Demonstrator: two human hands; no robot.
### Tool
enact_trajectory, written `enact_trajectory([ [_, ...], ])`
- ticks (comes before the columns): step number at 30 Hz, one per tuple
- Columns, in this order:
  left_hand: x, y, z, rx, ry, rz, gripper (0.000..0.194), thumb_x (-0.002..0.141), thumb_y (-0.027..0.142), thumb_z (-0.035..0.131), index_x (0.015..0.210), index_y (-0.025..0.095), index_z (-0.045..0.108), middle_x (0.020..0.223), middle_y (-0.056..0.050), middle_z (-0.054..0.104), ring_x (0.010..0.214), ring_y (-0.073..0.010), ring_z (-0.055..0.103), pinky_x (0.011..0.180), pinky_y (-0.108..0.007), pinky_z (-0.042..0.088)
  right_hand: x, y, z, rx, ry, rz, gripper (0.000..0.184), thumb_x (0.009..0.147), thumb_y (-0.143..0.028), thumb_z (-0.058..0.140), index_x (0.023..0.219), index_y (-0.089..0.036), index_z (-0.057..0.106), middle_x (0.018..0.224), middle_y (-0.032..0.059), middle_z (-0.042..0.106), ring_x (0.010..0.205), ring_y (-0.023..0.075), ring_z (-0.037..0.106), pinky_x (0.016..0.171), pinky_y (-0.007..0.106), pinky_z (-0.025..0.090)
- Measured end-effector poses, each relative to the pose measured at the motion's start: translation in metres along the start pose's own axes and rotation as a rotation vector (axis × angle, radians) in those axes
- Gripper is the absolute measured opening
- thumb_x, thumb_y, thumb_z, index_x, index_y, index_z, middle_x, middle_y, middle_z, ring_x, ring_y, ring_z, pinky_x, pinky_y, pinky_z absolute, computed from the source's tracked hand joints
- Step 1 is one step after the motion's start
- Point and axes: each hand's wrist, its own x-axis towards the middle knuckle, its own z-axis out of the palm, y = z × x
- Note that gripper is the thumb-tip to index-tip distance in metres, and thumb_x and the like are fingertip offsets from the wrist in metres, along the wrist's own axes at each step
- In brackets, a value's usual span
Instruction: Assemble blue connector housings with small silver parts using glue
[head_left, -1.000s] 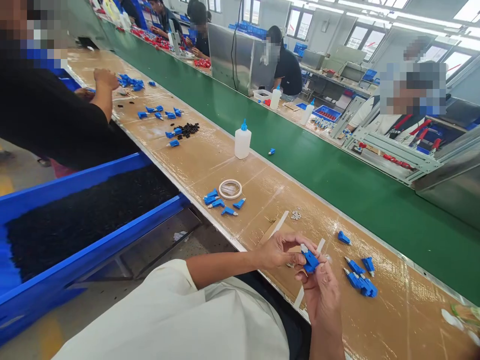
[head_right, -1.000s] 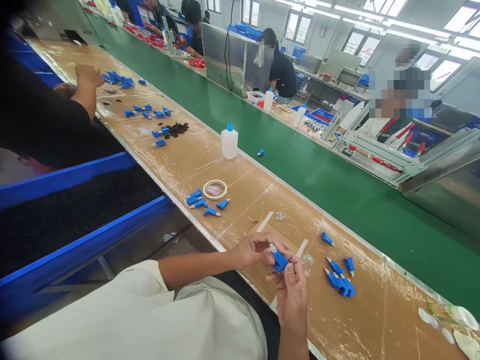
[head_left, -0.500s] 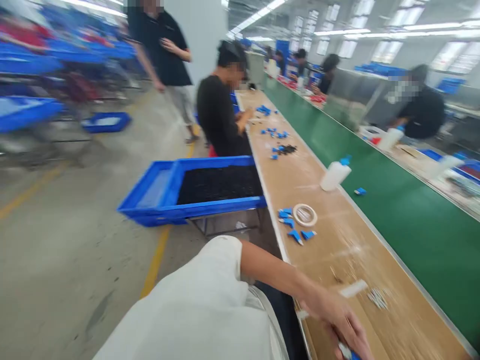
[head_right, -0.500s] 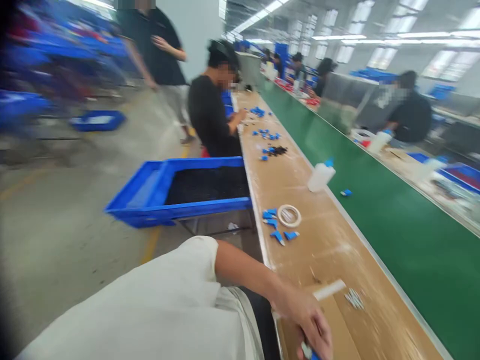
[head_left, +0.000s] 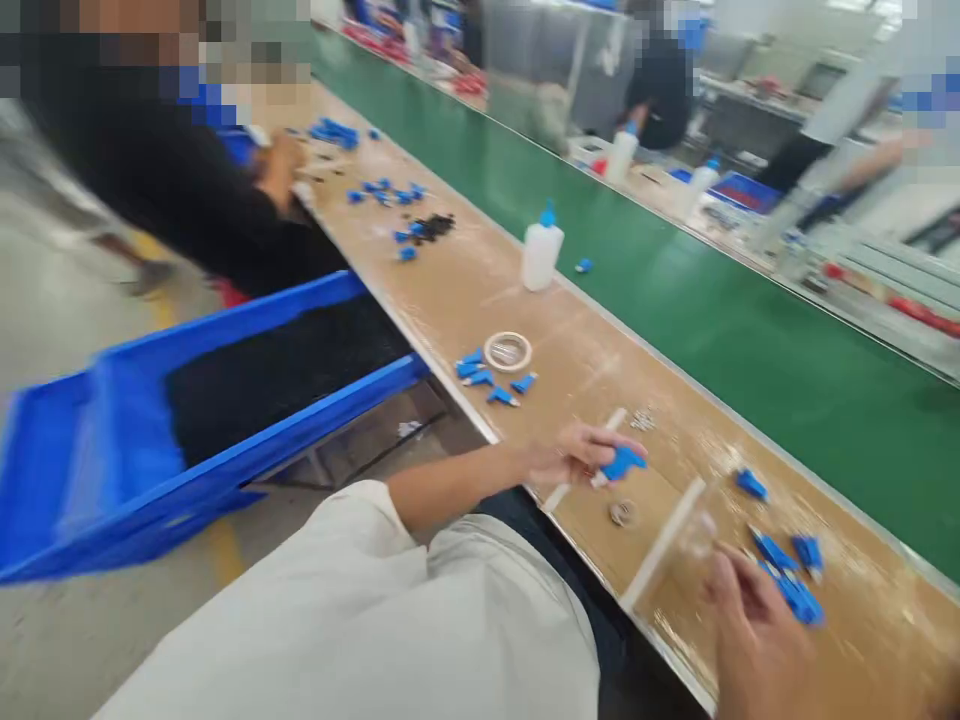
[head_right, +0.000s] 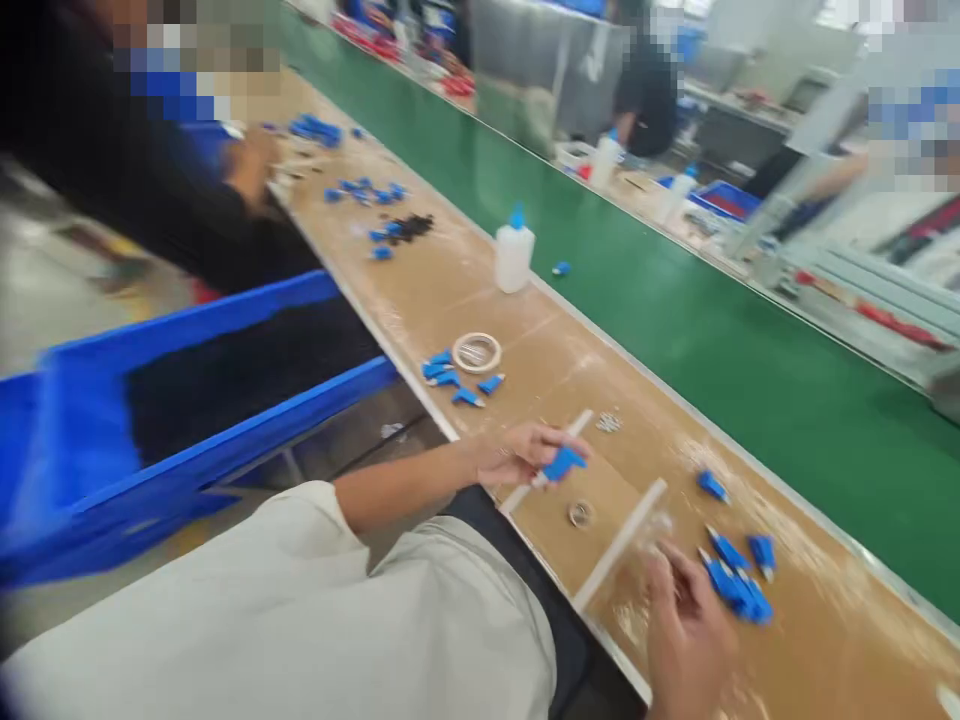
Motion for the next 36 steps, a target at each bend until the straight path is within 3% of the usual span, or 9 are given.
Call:
enact_trajectory([
  [2, 0.013, -0.007, -0.011, -0.055, -0.016, -0.032, 0.054, 0.068, 0.026, 0.090, 0.117, 0.011, 0.073, 0.087, -0.005, 0.069, 0.069, -0.0111, 0.067, 0.061, -0.018, 0.052, -0.010, 0.003, -0.001, -0.010, 0.028, 0.115, 0.060, 0.067, -0.068, 0.078, 0.098, -0.017, 0.077, 0.088, 0.0102, 0.077, 0.072, 0.0233, 0.067, 0.067, 0.037, 0.056],
  [4, 0.020, -0.017, -0.015, -0.075, -0.032, -0.060, 0.058, 0.070, 0.027, 0.089, 0.123, 0.011, 0.070, 0.086, -0.004, 0.067, 0.070, -0.0111, 0.067, 0.061, -0.018, 0.051, -0.008, 0.007, 0.014, 0.047, -0.042, 0.166, 0.059, 0.066, -0.067, 0.078, 0.097, -0.017, 0.078, 0.087, 0.0095, 0.077, 0.073, 0.0224, 0.067, 0.066, 0.035, 0.056],
  [9, 0.021, -0.026, -0.018, -0.086, -0.013, -0.084, 0.056, 0.075, 0.025, 0.087, 0.125, 0.009, 0.067, 0.084, -0.004, 0.067, 0.071, -0.0111, 0.068, 0.061, -0.018, 0.050, 0.004, 0.018, 0.049, 0.142, -0.126, 0.192, 0.057, 0.063, -0.065, 0.081, 0.092, -0.016, 0.079, 0.084, 0.0088, 0.076, 0.070, 0.0207, 0.066, 0.059, 0.032, 0.054],
  [17, 0.014, -0.025, -0.034, -0.128, 0.079, -0.100, 0.046, 0.078, 0.019, 0.084, 0.120, 0.008, 0.069, 0.084, -0.005, 0.070, 0.069, -0.0109, 0.069, 0.061, -0.017, 0.051, 0.006, 0.020, 0.057, 0.132, -0.145, 0.174, 0.052, 0.067, -0.065, 0.079, 0.085, -0.016, 0.078, 0.079, 0.0078, 0.075, 0.067, 0.0195, 0.064, 0.057, 0.031, 0.052],
  [22, 0.011, -0.024, -0.036, -0.106, 0.144, -0.096, 0.041, 0.080, 0.017, 0.082, 0.118, 0.007, 0.071, 0.079, -0.004, 0.069, 0.067, -0.0104, 0.069, 0.060, -0.016, 0.051, 0.006, 0.009, 0.056, -0.040, -0.106, -0.151, 0.039, 0.082, -0.057, 0.071, 0.084, -0.019, 0.078, 0.076, 0.0051, 0.070, 0.066, 0.0173, 0.061, 0.060, 0.030, 0.050],
  [27, 0.013, -0.027, -0.033, -0.108, 0.187, -0.119, 0.025, 0.078, 0.017, 0.084, 0.098, 0.006, 0.074, 0.074, -0.004, 0.069, 0.065, -0.0094, 0.069, 0.057, -0.014, 0.050, 0.006, -0.007, 0.056, -0.207, -0.195, -0.460, 0.028, 0.094, -0.045, 0.062, 0.087, -0.022, 0.076, 0.075, 0.0041, 0.068, 0.057, 0.0146, 0.057, 0.056, 0.030, 0.049],
  [29, 0.015, -0.031, -0.032, -0.130, 0.208, -0.135, 0.021, 0.076, 0.018, 0.086, 0.088, 0.006, 0.073, 0.072, -0.004, 0.069, 0.064, -0.0089, 0.068, 0.057, -0.013, 0.050, 0.005, -0.012, 0.053, -0.222, -0.188, -0.536, 0.023, 0.096, -0.040, 0.061, 0.087, -0.022, 0.073, 0.074, 0.0030, 0.067, 0.056, 0.0140, 0.056, 0.053, 0.029, 0.048],
  [33, 0.019, -0.037, -0.028, -0.146, 0.238, -0.159, 0.022, 0.074, 0.021, 0.088, 0.081, 0.007, 0.073, 0.072, -0.004, 0.070, 0.063, -0.0084, 0.068, 0.059, -0.013, 0.052, 0.002, -0.018, 0.044, -0.269, -0.056, -0.608, 0.016, 0.097, -0.033, 0.061, 0.085, -0.023, 0.064, 0.075, 0.0019, 0.064, 0.058, 0.0139, 0.054, 0.055, 0.028, 0.046],
  [36, 0.021, -0.040, -0.025, -0.138, 0.232, -0.163, 0.023, 0.075, 0.021, 0.088, 0.085, 0.006, 0.073, 0.073, -0.005, 0.071, 0.063, -0.0084, 0.068, 0.061, -0.013, 0.053, -0.001, -0.016, 0.043, -0.312, -0.136, -0.640, 0.016, 0.099, -0.033, 0.058, 0.086, -0.023, 0.062, 0.076, 0.0014, 0.063, 0.061, 0.0141, 0.055, 0.057, 0.028, 0.045],
])
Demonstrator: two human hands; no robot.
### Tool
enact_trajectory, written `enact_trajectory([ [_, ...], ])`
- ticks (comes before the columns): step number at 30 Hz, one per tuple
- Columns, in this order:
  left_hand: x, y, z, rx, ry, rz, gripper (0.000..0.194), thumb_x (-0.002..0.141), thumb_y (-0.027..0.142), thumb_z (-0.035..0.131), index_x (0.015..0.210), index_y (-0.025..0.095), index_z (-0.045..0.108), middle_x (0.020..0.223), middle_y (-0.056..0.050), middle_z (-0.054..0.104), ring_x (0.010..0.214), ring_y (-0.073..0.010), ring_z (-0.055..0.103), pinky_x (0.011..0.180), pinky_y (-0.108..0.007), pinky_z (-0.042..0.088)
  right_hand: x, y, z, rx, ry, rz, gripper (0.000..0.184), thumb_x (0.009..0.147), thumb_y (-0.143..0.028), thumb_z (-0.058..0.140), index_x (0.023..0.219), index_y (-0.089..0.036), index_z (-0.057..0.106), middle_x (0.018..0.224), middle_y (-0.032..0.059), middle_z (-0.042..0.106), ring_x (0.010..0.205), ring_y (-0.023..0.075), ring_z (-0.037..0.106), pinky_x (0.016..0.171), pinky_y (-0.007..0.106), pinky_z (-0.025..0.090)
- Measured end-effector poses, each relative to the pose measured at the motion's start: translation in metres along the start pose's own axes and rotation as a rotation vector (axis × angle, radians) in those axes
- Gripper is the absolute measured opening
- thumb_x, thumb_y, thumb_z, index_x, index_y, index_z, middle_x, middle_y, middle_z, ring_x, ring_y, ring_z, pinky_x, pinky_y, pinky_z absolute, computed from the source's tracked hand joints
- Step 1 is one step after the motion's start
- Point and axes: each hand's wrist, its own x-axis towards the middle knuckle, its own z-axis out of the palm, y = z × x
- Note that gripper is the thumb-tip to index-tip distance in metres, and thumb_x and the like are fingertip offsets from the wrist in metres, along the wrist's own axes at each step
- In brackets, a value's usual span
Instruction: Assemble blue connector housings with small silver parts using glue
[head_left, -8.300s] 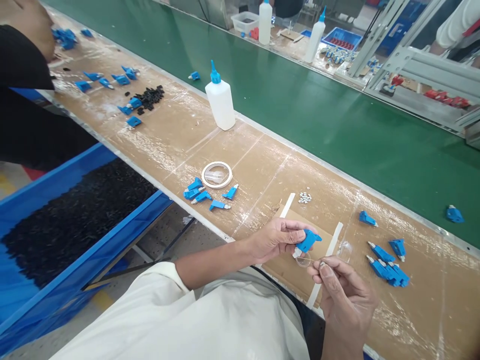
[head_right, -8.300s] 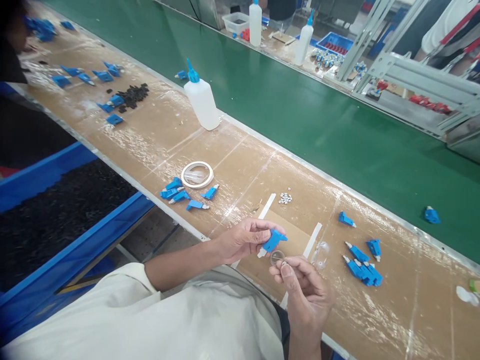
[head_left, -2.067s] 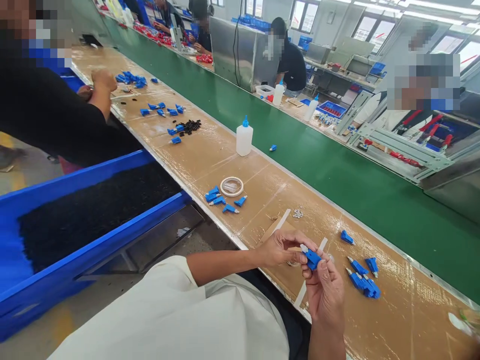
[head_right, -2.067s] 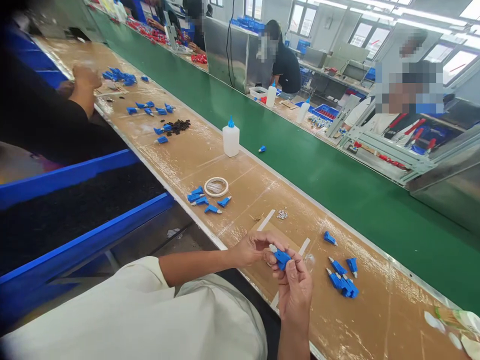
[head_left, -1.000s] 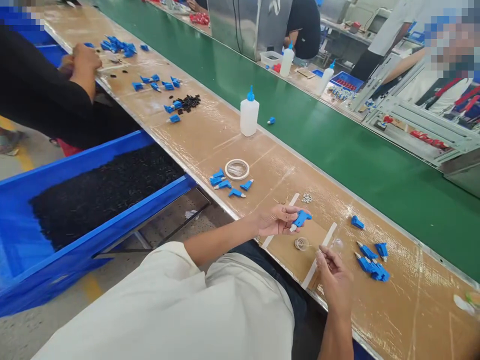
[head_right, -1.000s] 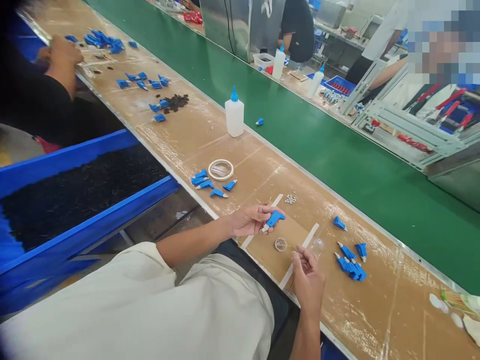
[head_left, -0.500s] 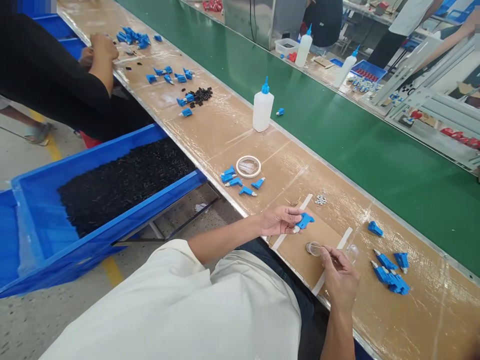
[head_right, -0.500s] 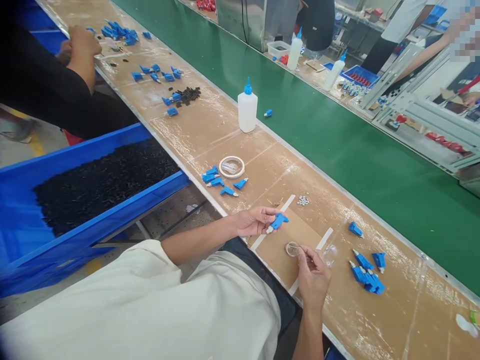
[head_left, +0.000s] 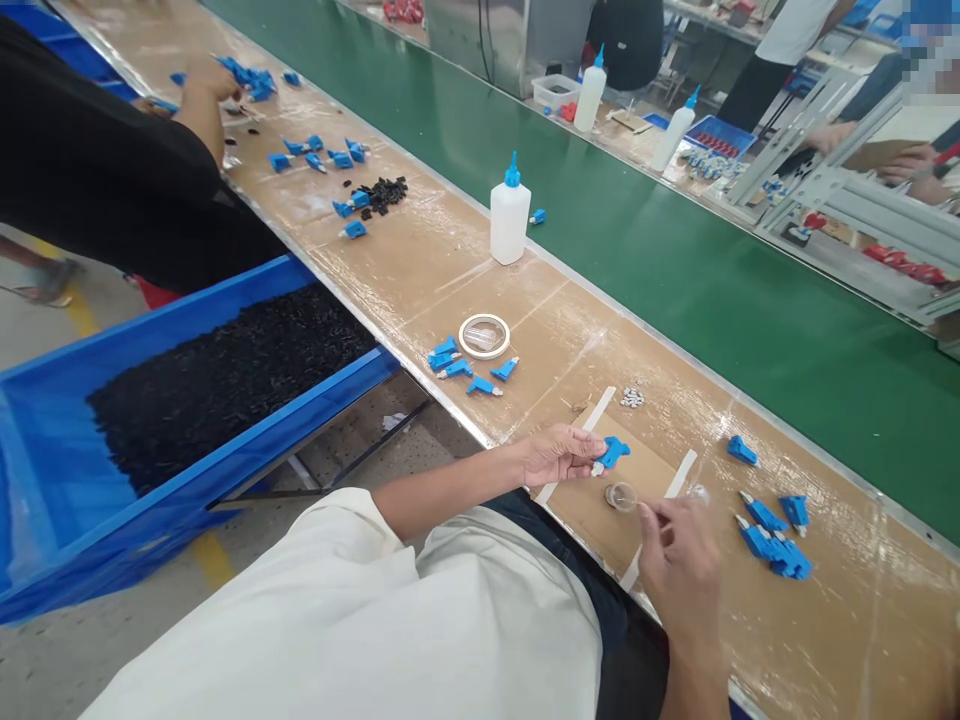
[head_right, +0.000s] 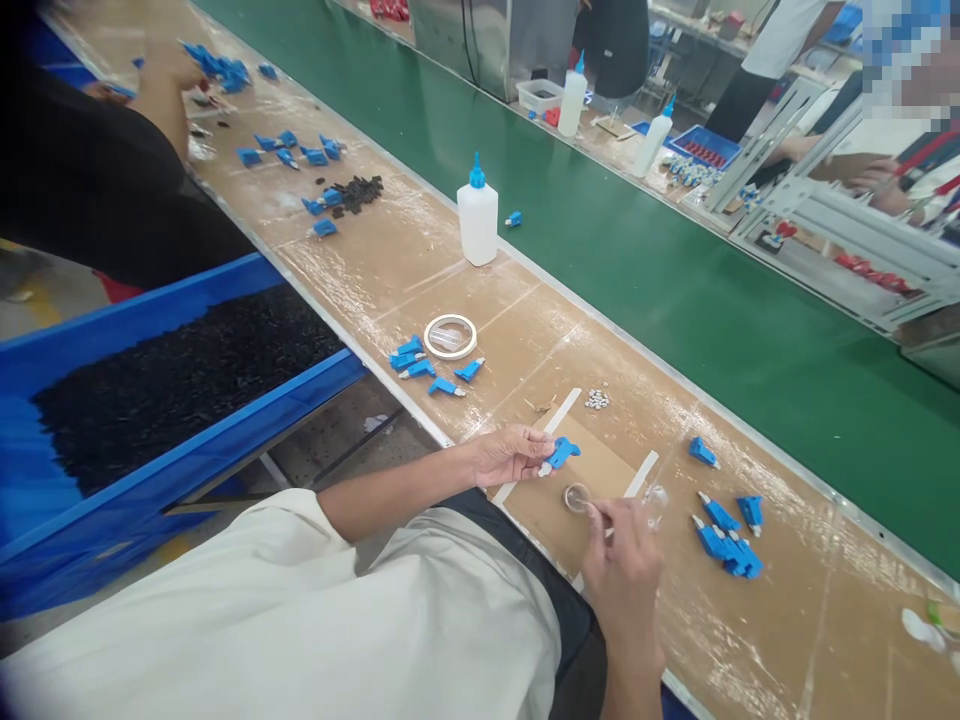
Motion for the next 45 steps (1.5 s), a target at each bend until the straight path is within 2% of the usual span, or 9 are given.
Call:
enact_trajectory([
  [2, 0.001, 0.000, 0.002, -0.005, -0.002, 0.003, 0.022, 0.076, 0.019, 0.087, 0.088, 0.006, 0.074, 0.074, -0.005, 0.071, 0.064, -0.0086, 0.068, 0.061, -0.014, 0.053, -0.002, 0.002, 0.002, 0.022, -0.083, -0.013, 0.019, 0.100, -0.033, 0.055, 0.085, -0.023, 0.062, 0.075, 0.0009, 0.062, 0.059, 0.0137, 0.055, 0.055, 0.027, 0.043],
  [4, 0.001, -0.001, 0.003, -0.014, -0.009, 0.004, 0.020, 0.077, 0.018, 0.085, 0.089, 0.005, 0.073, 0.075, -0.006, 0.071, 0.064, -0.0087, 0.068, 0.062, -0.015, 0.053, -0.003, 0.005, 0.002, 0.058, -0.072, 0.021, 0.020, 0.100, -0.034, 0.055, 0.084, -0.023, 0.061, 0.075, 0.0007, 0.062, 0.058, 0.0134, 0.053, 0.054, 0.027, 0.043],
  [9, 0.000, -0.007, 0.007, -0.028, -0.022, -0.009, 0.023, 0.076, 0.017, 0.086, 0.093, 0.006, 0.074, 0.078, -0.006, 0.072, 0.066, -0.0094, 0.069, 0.063, -0.015, 0.053, 0.001, 0.001, -0.010, 0.241, 0.170, 0.243, 0.017, 0.097, -0.033, 0.061, 0.086, -0.021, 0.064, 0.081, 0.0023, 0.064, 0.063, 0.0135, 0.057, 0.059, 0.028, 0.047],
  [11, -0.002, -0.011, 0.010, -0.019, -0.040, -0.015, 0.032, 0.071, 0.020, 0.090, 0.096, 0.007, 0.075, 0.079, -0.006, 0.072, 0.067, -0.0106, 0.070, 0.064, -0.016, 0.053, 0.004, -0.010, -0.015, 0.341, 0.256, 0.261, 0.014, 0.097, -0.030, 0.062, 0.086, -0.020, 0.063, 0.084, 0.0033, 0.064, 0.067, 0.0142, 0.059, 0.059, 0.028, 0.048],
  [16, -0.007, -0.018, 0.020, 0.014, -0.107, -0.025, 0.048, 0.061, 0.031, 0.096, 0.097, 0.007, 0.077, 0.080, -0.007, 0.073, 0.070, -0.0116, 0.069, 0.069, -0.019, 0.053, 0.004, -0.034, -0.016, 0.378, 0.300, 0.132, 0.005, 0.096, -0.023, 0.063, 0.092, -0.021, 0.062, 0.085, 0.0057, 0.066, 0.081, 0.0197, 0.066, 0.057, 0.029, 0.051],
  [24, -0.010, -0.018, 0.025, 0.037, -0.088, -0.070, 0.061, 0.055, 0.039, 0.099, 0.103, 0.007, 0.077, 0.089, -0.008, 0.073, 0.075, -0.0108, 0.069, 0.071, -0.020, 0.051, -0.002, -0.033, -0.012, 0.349, 0.252, 0.085, 0.006, 0.096, -0.016, 0.061, 0.096, -0.021, 0.060, 0.086, 0.0053, 0.069, 0.081, 0.0195, 0.067, 0.063, 0.034, 0.056],
  [33, -0.011, -0.016, 0.025, 0.013, -0.086, -0.083, 0.057, 0.055, 0.036, 0.099, 0.099, 0.006, 0.077, 0.085, -0.007, 0.073, 0.070, -0.0094, 0.068, 0.069, -0.018, 0.053, -0.001, -0.028, -0.005, 0.280, 0.232, 0.024, 0.007, 0.096, -0.015, 0.062, 0.097, -0.021, 0.060, 0.088, 0.0046, 0.070, 0.081, 0.0188, 0.069, 0.062, 0.032, 0.058],
  [40, -0.007, -0.019, 0.021, -0.007, -0.072, -0.082, 0.039, 0.067, 0.027, 0.093, 0.097, 0.006, 0.077, 0.082, -0.007, 0.073, 0.064, -0.0083, 0.066, 0.062, -0.017, 0.052, 0.001, -0.033, -0.008, 0.130, 0.192, -0.115, 0.013, 0.094, -0.011, 0.063, 0.101, -0.022, 0.059, 0.089, 0.0026, 0.073, 0.079, 0.0160, 0.071, 0.065, 0.028, 0.057],
  [45, -0.008, -0.019, 0.020, -0.008, -0.071, -0.082, 0.038, 0.066, 0.027, 0.094, 0.095, 0.007, 0.078, 0.081, -0.007, 0.074, 0.063, -0.0082, 0.066, 0.063, -0.016, 0.053, 0.001, -0.031, -0.006, 0.141, 0.204, -0.113, 0.018, 0.092, -0.007, 0.063, 0.103, -0.021, 0.059, 0.089, 0.0027, 0.072, 0.081, 0.0158, 0.071, 0.067, 0.027, 0.057],
])
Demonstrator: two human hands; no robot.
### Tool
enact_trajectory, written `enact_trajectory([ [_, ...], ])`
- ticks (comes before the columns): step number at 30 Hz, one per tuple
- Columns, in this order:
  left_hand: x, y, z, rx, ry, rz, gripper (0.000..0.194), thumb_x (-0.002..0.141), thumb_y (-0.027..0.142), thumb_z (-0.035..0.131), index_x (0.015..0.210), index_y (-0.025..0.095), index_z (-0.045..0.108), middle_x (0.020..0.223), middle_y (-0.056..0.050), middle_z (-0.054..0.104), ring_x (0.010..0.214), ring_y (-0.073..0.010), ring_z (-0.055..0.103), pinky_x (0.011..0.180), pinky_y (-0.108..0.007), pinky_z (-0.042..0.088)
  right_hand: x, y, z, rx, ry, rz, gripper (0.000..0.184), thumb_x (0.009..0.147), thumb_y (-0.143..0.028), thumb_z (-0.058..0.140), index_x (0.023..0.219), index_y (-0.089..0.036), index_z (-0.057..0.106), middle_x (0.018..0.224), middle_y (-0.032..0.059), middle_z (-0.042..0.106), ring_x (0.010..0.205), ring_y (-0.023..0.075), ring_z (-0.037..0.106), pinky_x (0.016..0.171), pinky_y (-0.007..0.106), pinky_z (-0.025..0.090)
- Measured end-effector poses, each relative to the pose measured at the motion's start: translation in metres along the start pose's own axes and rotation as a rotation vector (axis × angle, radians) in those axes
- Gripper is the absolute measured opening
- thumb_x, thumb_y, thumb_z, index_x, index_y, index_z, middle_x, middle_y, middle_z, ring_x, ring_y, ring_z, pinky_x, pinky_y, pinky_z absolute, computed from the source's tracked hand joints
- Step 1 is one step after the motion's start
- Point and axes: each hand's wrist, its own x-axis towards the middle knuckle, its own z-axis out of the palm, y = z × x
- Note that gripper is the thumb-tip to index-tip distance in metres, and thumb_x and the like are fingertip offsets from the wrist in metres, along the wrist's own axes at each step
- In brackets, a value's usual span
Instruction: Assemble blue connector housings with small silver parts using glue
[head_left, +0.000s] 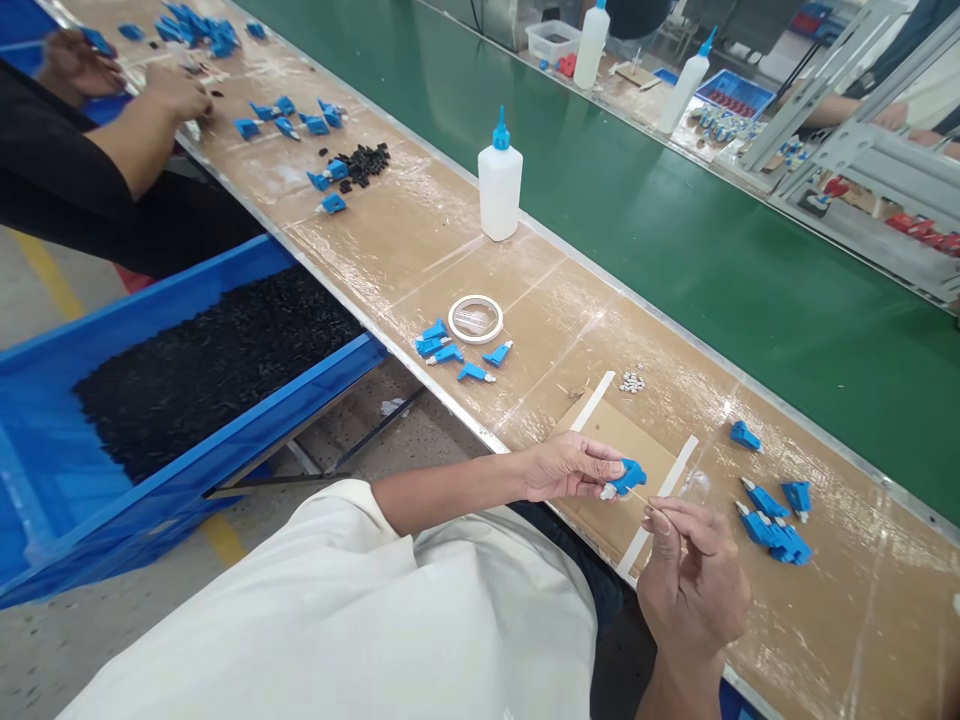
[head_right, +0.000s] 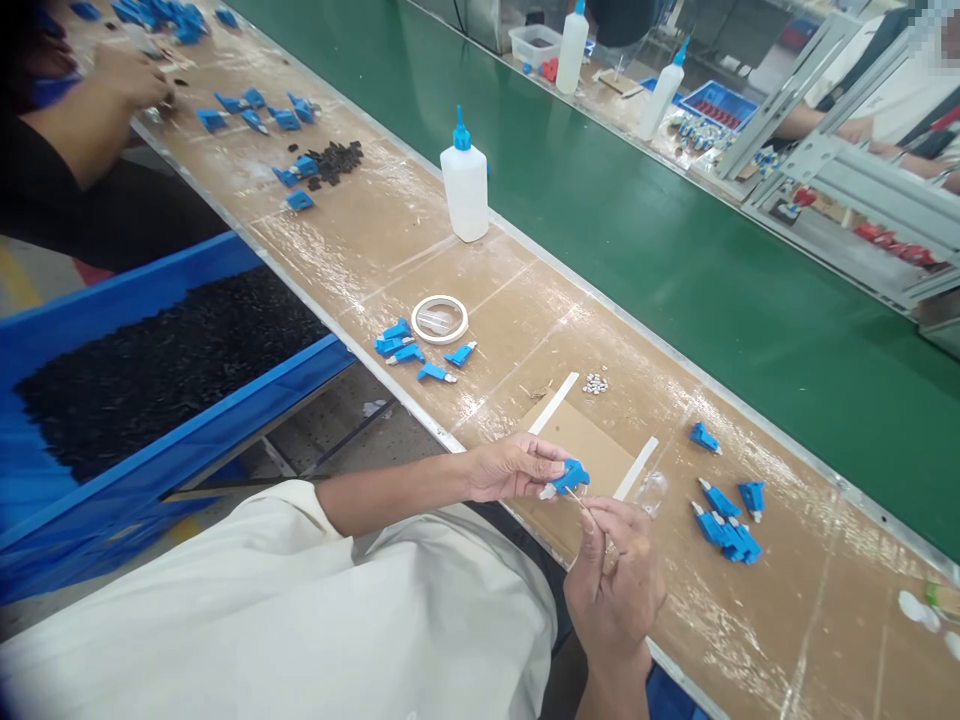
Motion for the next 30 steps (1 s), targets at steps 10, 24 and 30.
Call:
enact_trajectory([
  [10, 0.000, 0.004, -0.011, -0.005, 0.044, 0.035, 0.033, 0.070, 0.023, 0.091, 0.094, 0.006, 0.077, 0.079, -0.007, 0.073, 0.064, -0.0092, 0.068, 0.063, -0.016, 0.053, -0.004, 0.012, -0.004, 0.080, 0.086, 0.197, 0.003, 0.095, -0.018, 0.063, 0.095, -0.021, 0.062, 0.087, 0.0049, 0.068, 0.085, 0.0210, 0.068, 0.068, 0.036, 0.056],
  [24, 0.002, 0.012, -0.031, -0.074, 0.049, 0.147, 0.033, 0.072, 0.020, 0.088, 0.097, 0.005, 0.074, 0.073, -0.004, 0.065, 0.060, -0.0065, 0.061, 0.057, -0.014, 0.048, 0.011, 0.063, -0.003, -0.185, -0.079, 0.265, 0.023, 0.096, -0.038, 0.061, 0.089, -0.019, 0.071, 0.082, 0.0047, 0.069, 0.063, 0.0146, 0.060, 0.060, 0.029, 0.049],
  [30, 0.009, 0.009, -0.042, -0.121, -0.017, 0.220, 0.040, 0.067, 0.026, 0.092, 0.096, 0.005, 0.074, 0.076, -0.004, 0.065, 0.058, -0.0063, 0.059, 0.058, -0.015, 0.048, 0.074, 0.129, 0.030, -0.215, -0.351, 0.284, 0.036, 0.093, -0.047, 0.050, 0.088, -0.019, 0.072, 0.079, 0.0073, 0.073, 0.070, 0.0217, 0.067, 0.067, 0.035, 0.053],
])
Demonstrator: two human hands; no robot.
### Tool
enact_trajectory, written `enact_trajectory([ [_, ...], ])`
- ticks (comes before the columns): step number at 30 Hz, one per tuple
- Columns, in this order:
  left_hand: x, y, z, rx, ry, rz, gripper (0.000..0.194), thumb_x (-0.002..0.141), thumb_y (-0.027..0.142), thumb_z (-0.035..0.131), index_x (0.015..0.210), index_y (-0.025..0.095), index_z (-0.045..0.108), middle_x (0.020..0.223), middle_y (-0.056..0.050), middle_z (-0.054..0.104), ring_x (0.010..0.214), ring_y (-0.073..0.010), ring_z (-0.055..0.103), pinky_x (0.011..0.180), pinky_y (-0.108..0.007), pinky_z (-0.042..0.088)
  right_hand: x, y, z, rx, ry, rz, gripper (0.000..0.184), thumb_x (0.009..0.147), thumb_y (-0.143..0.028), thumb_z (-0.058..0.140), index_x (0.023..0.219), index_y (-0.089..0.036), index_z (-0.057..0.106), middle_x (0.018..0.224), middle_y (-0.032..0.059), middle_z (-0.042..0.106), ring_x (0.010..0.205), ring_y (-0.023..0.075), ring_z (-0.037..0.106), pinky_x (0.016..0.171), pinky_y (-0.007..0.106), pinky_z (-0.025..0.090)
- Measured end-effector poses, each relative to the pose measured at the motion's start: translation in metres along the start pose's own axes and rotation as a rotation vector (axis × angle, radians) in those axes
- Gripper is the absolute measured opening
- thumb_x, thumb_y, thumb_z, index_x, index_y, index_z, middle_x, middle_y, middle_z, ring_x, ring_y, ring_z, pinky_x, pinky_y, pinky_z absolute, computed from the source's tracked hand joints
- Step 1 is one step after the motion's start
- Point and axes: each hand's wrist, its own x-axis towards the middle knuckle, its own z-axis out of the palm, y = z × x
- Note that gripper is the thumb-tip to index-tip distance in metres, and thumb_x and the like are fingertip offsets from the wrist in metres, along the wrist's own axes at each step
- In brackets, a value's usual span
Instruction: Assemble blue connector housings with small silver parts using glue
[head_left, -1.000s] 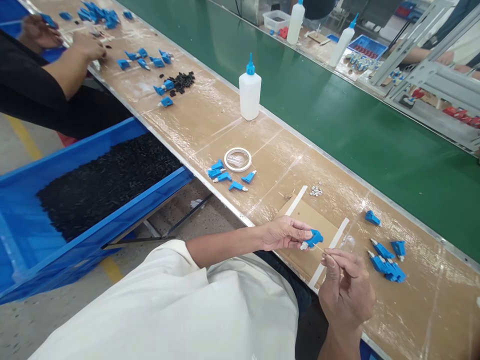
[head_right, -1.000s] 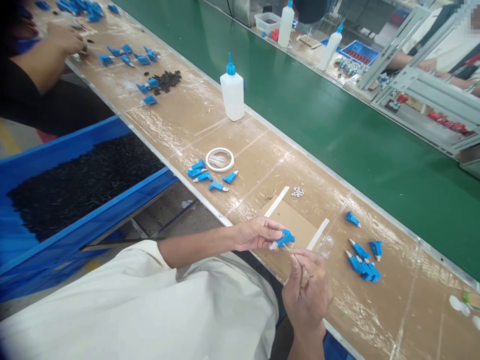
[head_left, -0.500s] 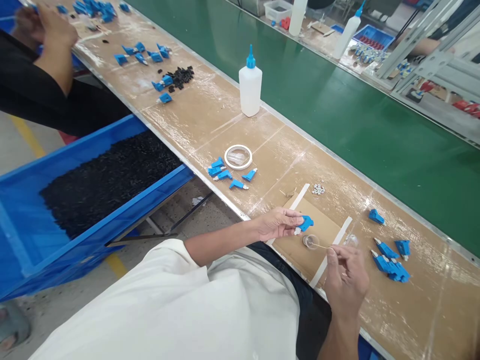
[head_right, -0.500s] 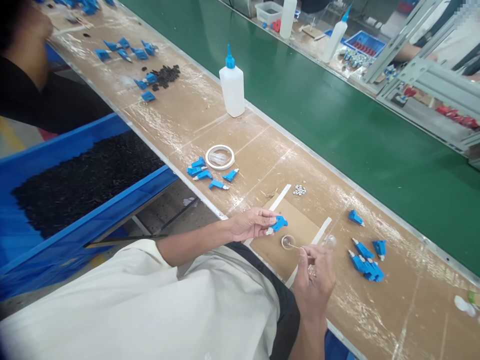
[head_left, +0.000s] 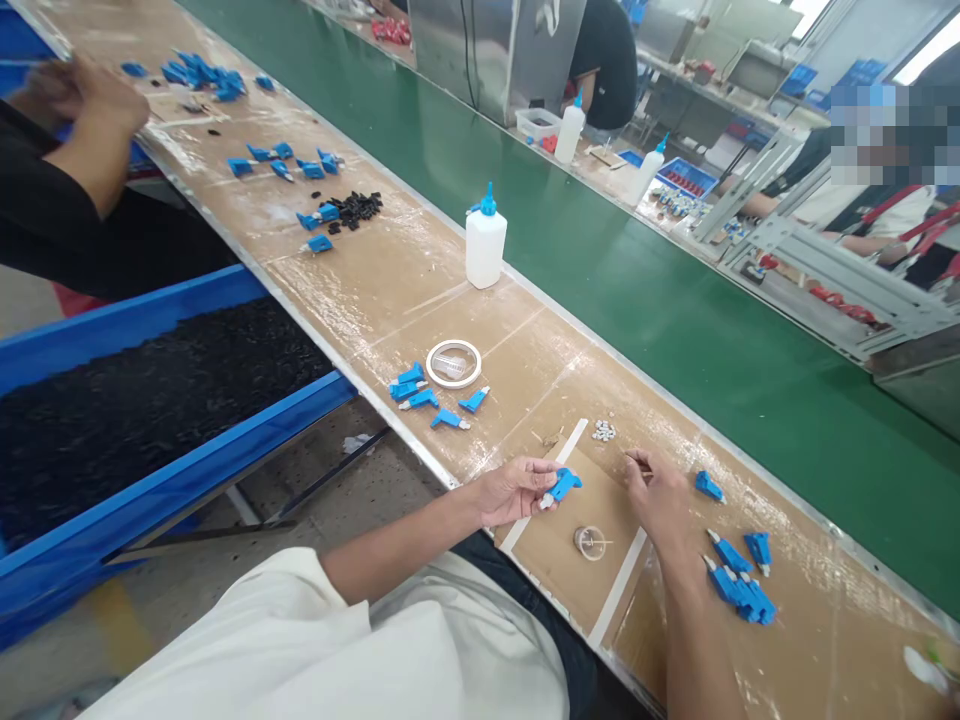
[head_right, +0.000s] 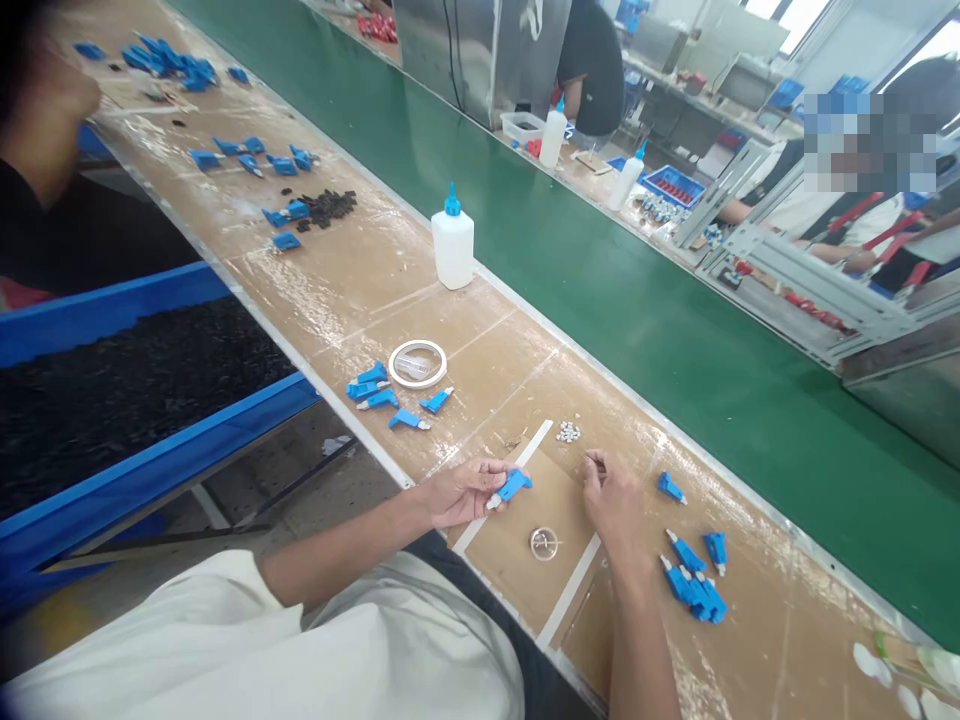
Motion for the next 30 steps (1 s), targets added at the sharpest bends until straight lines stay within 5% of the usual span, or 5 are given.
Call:
enact_trajectory([
  [7, 0.003, 0.000, 0.004, -0.034, -0.016, -0.027, 0.045, 0.062, 0.032, 0.095, 0.093, 0.007, 0.074, 0.074, -0.002, 0.064, 0.057, -0.0054, 0.057, 0.061, -0.016, 0.048, 0.071, 0.018, 0.022, -0.060, -0.103, -0.102, 0.035, 0.091, -0.041, 0.047, 0.083, -0.020, 0.074, 0.081, 0.0090, 0.074, 0.073, 0.0232, 0.065, 0.070, 0.036, 0.049],
  [19, 0.003, 0.003, 0.005, -0.048, 0.003, -0.040, 0.048, 0.061, 0.033, 0.096, 0.093, 0.006, 0.073, 0.077, -0.004, 0.065, 0.060, -0.0076, 0.060, 0.062, -0.018, 0.048, 0.103, 0.003, 0.023, -0.085, -0.338, -0.151, 0.026, 0.082, -0.022, 0.054, 0.056, -0.023, 0.056, 0.063, 0.0050, 0.058, 0.061, 0.0188, 0.051, 0.062, 0.032, 0.039],
  [25, -0.009, 0.000, 0.011, -0.044, 0.102, -0.066, 0.037, 0.065, 0.025, 0.093, 0.091, 0.008, 0.073, 0.077, -0.004, 0.067, 0.059, -0.0070, 0.060, 0.057, -0.015, 0.050, 0.092, -0.020, 0.000, 0.061, -0.297, -0.007, 0.019, 0.076, -0.015, 0.057, 0.059, -0.021, 0.053, 0.064, 0.0031, 0.059, 0.065, 0.0168, 0.052, 0.068, 0.031, 0.041],
  [30, -0.019, 0.005, 0.014, 0.019, 0.194, -0.107, 0.027, 0.069, 0.011, 0.085, 0.092, 0.010, 0.073, 0.074, -0.004, 0.067, 0.059, -0.0086, 0.061, 0.055, -0.014, 0.052, 0.039, -0.031, -0.033, 0.330, -0.170, 0.145, 0.007, 0.079, -0.025, 0.061, 0.080, -0.020, 0.065, 0.072, -0.0002, 0.067, 0.066, 0.0134, 0.062, 0.066, 0.026, 0.050],
])
